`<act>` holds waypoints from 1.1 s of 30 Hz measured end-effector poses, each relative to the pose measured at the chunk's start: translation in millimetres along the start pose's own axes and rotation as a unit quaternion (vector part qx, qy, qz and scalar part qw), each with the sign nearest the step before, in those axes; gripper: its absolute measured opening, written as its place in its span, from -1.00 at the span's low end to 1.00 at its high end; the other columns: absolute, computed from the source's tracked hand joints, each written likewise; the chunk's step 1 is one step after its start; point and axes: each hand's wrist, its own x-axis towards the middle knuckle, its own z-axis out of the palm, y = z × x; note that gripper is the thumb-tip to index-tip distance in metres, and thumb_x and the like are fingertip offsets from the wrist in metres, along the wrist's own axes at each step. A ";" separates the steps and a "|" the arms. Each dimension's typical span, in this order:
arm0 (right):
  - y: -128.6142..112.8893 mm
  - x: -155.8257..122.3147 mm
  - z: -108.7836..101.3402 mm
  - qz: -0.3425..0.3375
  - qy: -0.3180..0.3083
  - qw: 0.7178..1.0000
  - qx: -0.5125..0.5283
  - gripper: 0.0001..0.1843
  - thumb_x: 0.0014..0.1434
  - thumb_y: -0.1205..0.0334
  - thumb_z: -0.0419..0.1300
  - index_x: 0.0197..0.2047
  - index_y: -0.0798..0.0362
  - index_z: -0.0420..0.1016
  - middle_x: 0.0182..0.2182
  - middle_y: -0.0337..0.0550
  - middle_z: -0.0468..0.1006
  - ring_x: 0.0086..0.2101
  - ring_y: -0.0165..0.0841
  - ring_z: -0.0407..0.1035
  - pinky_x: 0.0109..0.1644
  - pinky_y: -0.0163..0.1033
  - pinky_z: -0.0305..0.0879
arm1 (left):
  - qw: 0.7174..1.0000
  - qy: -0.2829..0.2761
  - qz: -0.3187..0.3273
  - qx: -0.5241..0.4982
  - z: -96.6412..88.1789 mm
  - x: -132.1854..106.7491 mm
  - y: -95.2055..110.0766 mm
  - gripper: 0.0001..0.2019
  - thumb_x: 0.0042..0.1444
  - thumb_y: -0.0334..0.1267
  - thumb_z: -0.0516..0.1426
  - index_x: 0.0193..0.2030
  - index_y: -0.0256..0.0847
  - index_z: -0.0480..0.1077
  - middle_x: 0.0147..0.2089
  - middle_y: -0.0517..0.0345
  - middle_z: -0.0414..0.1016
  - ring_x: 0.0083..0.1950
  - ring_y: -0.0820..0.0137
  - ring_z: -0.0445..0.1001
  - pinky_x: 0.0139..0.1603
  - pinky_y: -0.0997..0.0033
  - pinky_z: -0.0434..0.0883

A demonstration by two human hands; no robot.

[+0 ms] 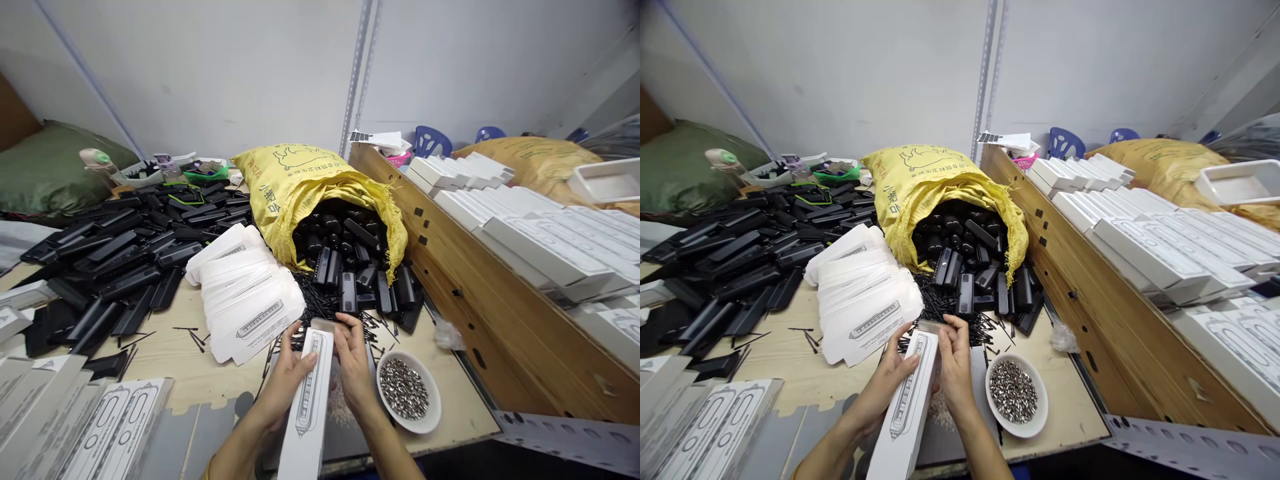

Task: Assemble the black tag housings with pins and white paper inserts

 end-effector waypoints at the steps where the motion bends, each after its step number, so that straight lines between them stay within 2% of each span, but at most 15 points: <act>1: -3.1 -1.7 0.2 0.000 -0.008 1.000 -0.001 -0.67 0.17 -0.06 0.17 -0.09 -0.06 0.33 -0.31 -0.26 0.45 -0.36 -0.39 0.33 -0.26 -0.30 0.27 | 1.000 0.003 0.001 0.012 -0.7 -0.6 -0.4 -0.04 0.05 0.00 0.22 0.37 -0.02 -0.37 -0.41 0.20 0.50 -0.48 0.32 0.51 -0.39 0.30 0.45; 5: -10.4 2.7 -0.9 0.056 -0.045 0.997 0.031 -0.68 0.09 -0.06 0.26 -0.36 0.04 0.39 -0.39 -0.24 0.46 -0.43 -0.42 0.31 -0.34 -0.33 0.24 | 0.995 0.004 0.037 0.094 -1.7 -5.9 -4.9 0.04 0.06 -0.03 0.22 0.40 -0.06 -0.51 -0.23 0.06 0.56 -0.31 0.29 0.54 -0.27 0.31 0.44; 8: -10.2 9.8 -1.9 0.133 -0.038 0.985 0.102 -0.65 -0.05 0.00 0.38 -0.33 0.03 0.40 -0.47 -0.30 0.47 -0.52 -0.45 0.29 -0.41 -0.35 0.22 | 0.985 0.013 0.054 0.163 -1.1 -10.1 -8.6 0.03 0.10 -0.05 0.19 0.40 -0.09 -0.56 -0.10 -0.01 0.56 -0.17 0.23 0.54 -0.13 0.24 0.43; 11: -6.4 5.5 -2.0 0.151 -0.035 0.979 0.133 -0.66 -0.07 0.01 0.39 -0.36 0.07 0.44 -0.46 -0.25 0.51 -0.51 -0.45 0.31 -0.38 -0.34 0.24 | 0.982 0.018 0.066 0.175 -0.8 -11.5 -9.1 0.01 0.13 -0.07 0.16 0.39 -0.08 -0.61 -0.08 0.01 0.56 -0.10 0.23 0.53 -0.07 0.22 0.40; 14: 1.3 -10.8 -2.2 0.116 -0.011 0.988 0.106 -0.66 0.03 -0.05 0.31 -0.33 0.08 0.49 -0.41 -0.19 0.54 -0.43 -0.40 0.36 -0.32 -0.31 0.27 | 0.988 0.012 0.052 0.147 -0.8 -10.2 -9.4 0.01 0.14 -0.07 0.15 0.39 -0.12 -0.62 -0.14 0.03 0.56 -0.16 0.26 0.53 -0.12 0.24 0.41; 17: 6.6 -23.1 -4.3 0.098 -0.018 0.993 0.062 -0.65 0.01 -0.01 0.34 -0.21 0.04 0.49 -0.36 -0.21 0.55 -0.37 -0.37 0.39 -0.29 -0.31 0.29 | 0.987 0.021 0.044 0.151 -1.9 -8.2 -9.7 0.03 0.12 -0.05 0.16 0.39 -0.17 -0.61 -0.27 0.09 0.56 -0.25 0.27 0.53 -0.21 0.29 0.41; 19: 4.9 -21.4 -6.3 0.102 -0.032 0.993 0.056 -0.64 -0.01 0.01 0.35 -0.18 0.02 0.47 -0.35 -0.23 0.54 -0.40 -0.38 0.38 -0.33 -0.31 0.30 | 0.986 0.025 0.048 0.159 -4.6 -8.1 -7.3 0.01 0.15 -0.02 0.13 0.39 -0.18 -0.63 -0.36 0.15 0.54 -0.33 0.29 0.52 -0.28 0.32 0.41; 21: -0.2 -11.2 -7.1 0.105 -0.021 0.992 0.066 -0.64 -0.01 0.01 0.35 -0.20 0.01 0.45 -0.40 -0.26 0.52 -0.48 -0.42 0.35 -0.41 -0.32 0.28 | 0.984 0.016 0.057 0.171 -9.3 -9.6 -2.9 -0.10 0.22 0.01 0.03 0.39 -0.13 -0.61 -0.34 0.13 0.53 -0.37 0.31 0.52 -0.32 0.29 0.43; 23: -4.9 2.9 -4.2 0.088 0.034 0.991 0.092 -0.64 -0.04 0.00 0.36 -0.24 -0.01 0.41 -0.45 -0.31 0.48 -0.52 -0.44 0.32 -0.45 -0.32 0.28 | 0.969 -0.014 0.109 0.222 -14.7 -11.7 1.2 -0.20 0.22 -0.01 0.02 0.42 -0.07 -0.41 -0.10 -0.06 0.53 -0.18 0.23 0.54 -0.17 0.14 0.47; 25: -6.5 14.5 4.3 0.074 0.091 0.986 0.118 -0.63 -0.08 -0.02 0.37 -0.30 -0.02 0.37 -0.50 -0.34 0.44 -0.53 -0.44 0.31 -0.45 -0.31 0.29 | 0.926 -0.050 0.212 0.309 -19.1 -12.4 3.6 -0.26 0.09 -0.08 0.17 0.37 -0.08 -0.03 0.22 -0.21 0.31 0.18 0.05 0.36 0.15 -0.05 0.32; 27: -5.2 19.0 16.9 0.097 0.076 0.983 0.134 -0.64 -0.09 -0.03 0.37 -0.35 -0.03 0.35 -0.51 -0.33 0.44 -0.54 -0.43 0.30 -0.45 -0.29 0.30 | 0.867 -0.056 0.339 0.361 -21.5 -11.1 6.0 -0.37 -0.07 -0.17 0.30 0.18 -0.12 0.27 0.32 -0.19 0.17 0.37 -0.03 0.06 0.32 -0.16 0.06; 28: -4.4 18.5 23.2 0.123 0.039 0.982 0.141 -0.64 -0.09 -0.03 0.37 -0.37 -0.02 0.35 -0.52 -0.33 0.43 -0.54 -0.43 0.30 -0.45 -0.29 0.30 | 0.847 -0.040 0.392 0.356 -22.3 -10.2 8.1 -0.43 -0.11 -0.19 0.33 0.09 -0.12 0.33 0.30 -0.16 0.22 0.39 -0.03 0.03 0.34 -0.20 0.00; 29: -4.1 16.7 28.5 0.147 -0.004 0.977 0.152 -0.65 -0.08 -0.02 0.37 -0.38 -0.02 0.35 -0.52 -0.33 0.44 -0.54 -0.43 0.30 -0.44 -0.29 0.31 | 0.843 -0.014 0.424 0.330 -23.1 -9.5 11.3 -0.47 -0.11 -0.20 0.33 0.04 -0.11 0.34 0.25 -0.12 0.29 0.37 -0.02 0.07 0.34 -0.22 0.00; 30: -4.5 14.3 32.2 0.166 -0.044 0.971 0.166 -0.66 -0.06 -0.02 0.37 -0.37 -0.01 0.37 -0.50 -0.32 0.46 -0.51 -0.44 0.32 -0.41 -0.29 0.32 | 0.852 0.018 0.434 0.291 -24.1 -9.3 15.3 -0.50 -0.09 -0.21 0.32 0.03 -0.09 0.33 0.20 -0.07 0.35 0.34 0.02 0.15 0.33 -0.20 0.04; 33: -10.7 7.7 31.8 0.189 -0.109 0.955 0.203 -0.64 0.02 -0.05 0.31 -0.22 0.01 0.43 -0.30 -0.23 0.54 -0.39 -0.41 0.41 -0.27 -0.25 0.37 | 0.914 0.103 0.371 0.130 -29.6 -12.2 28.9 -0.49 0.00 -0.10 0.26 0.10 -0.06 0.27 0.13 -0.01 0.41 0.22 0.08 0.33 0.24 -0.10 0.26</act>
